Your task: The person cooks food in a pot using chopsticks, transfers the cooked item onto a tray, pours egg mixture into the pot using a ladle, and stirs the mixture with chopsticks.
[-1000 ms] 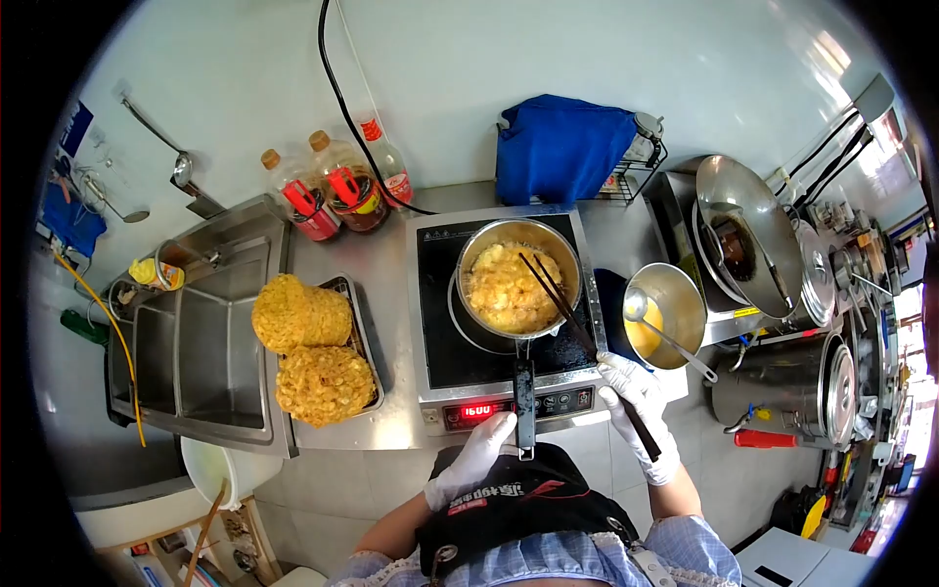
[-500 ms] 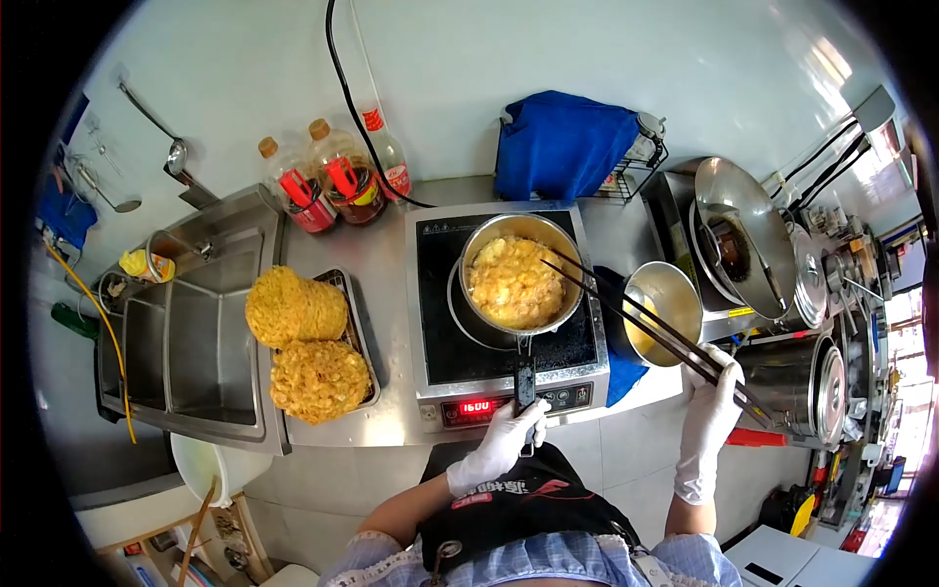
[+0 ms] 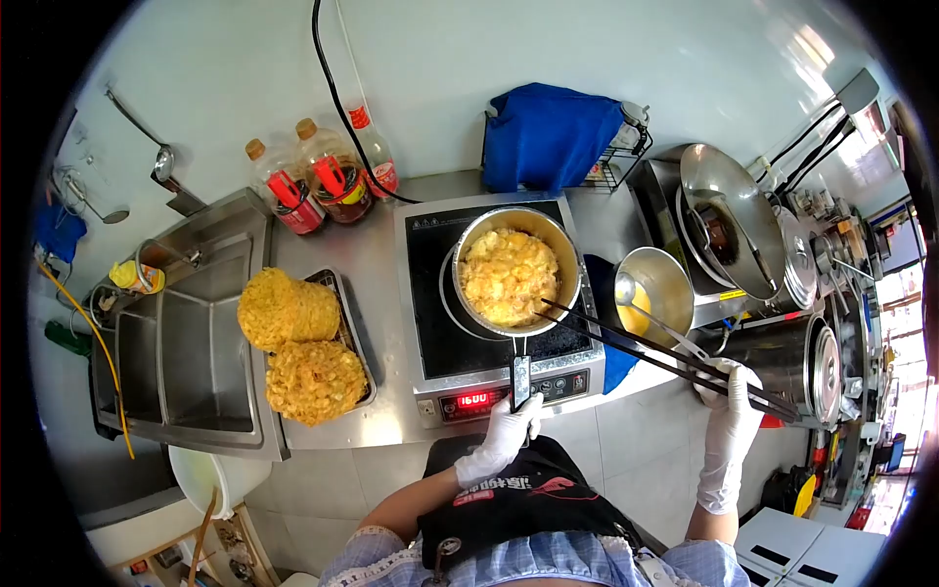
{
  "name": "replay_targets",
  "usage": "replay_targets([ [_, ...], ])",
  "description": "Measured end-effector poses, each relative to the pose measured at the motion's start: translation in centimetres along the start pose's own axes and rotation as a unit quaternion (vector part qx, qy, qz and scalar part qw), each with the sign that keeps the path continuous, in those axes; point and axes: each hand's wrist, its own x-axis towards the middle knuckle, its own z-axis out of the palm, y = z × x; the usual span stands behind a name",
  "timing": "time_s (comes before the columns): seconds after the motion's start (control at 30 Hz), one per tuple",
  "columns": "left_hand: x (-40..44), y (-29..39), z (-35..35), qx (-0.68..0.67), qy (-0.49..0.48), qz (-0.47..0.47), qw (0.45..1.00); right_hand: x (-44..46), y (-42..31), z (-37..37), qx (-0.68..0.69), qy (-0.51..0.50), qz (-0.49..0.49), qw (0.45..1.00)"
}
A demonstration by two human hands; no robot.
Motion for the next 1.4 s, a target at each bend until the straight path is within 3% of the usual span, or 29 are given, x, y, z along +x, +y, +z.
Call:
replay_targets([
  [0.2,0.8,-2.3,-1.1,0.055,0.008,0.038,0.998,-1.0,-2.3,0.5,-0.055,-0.009,-0.041,0.998],
  [0.43,2.2,-5.2,-1.7,0.005,0.007,0.046,0.999,-1.6,-4.1,1.5,-0.166,-0.032,-0.036,0.985],
  [0.7,2.2,-5.4,-1.7,0.034,0.006,0.097,0.995,-1.4,-3.1,1.8,-0.192,-0.015,-0.025,0.981],
  [0.93,2.9,-6.7,-1.9,0.036,0.011,0.123,0.992,-1.4,-1.8,5.1,-0.190,-0.130,-0.080,0.970],
  [0.97,2.9,-6.9,-1.8,0.037,0.011,0.123,0.992,-1.5,-1.1,5.6,-0.266,-0.124,-0.110,0.950],
  [1.03,2.9,-6.9,-1.6,0.037,0.012,0.122,0.992,-2.3,1.4,6.2,-0.161,-0.119,-0.095,0.975],
  [1.1,2.8,-6.7,-1.5,0.036,0.009,0.118,0.992,-3.5,3.8,6.5,-0.060,-0.041,0.022,0.997],
  [1.3,2.4,-5.9,-0.7,0.015,0.017,0.069,0.997,-6.7,10.9,6.4,0.081,0.067,0.013,0.994],
  [1.4,2.2,-5.4,-0.1,0.033,0.033,0.104,0.993,-7.0,12.9,7.3,0.121,0.085,-0.008,0.989],
])
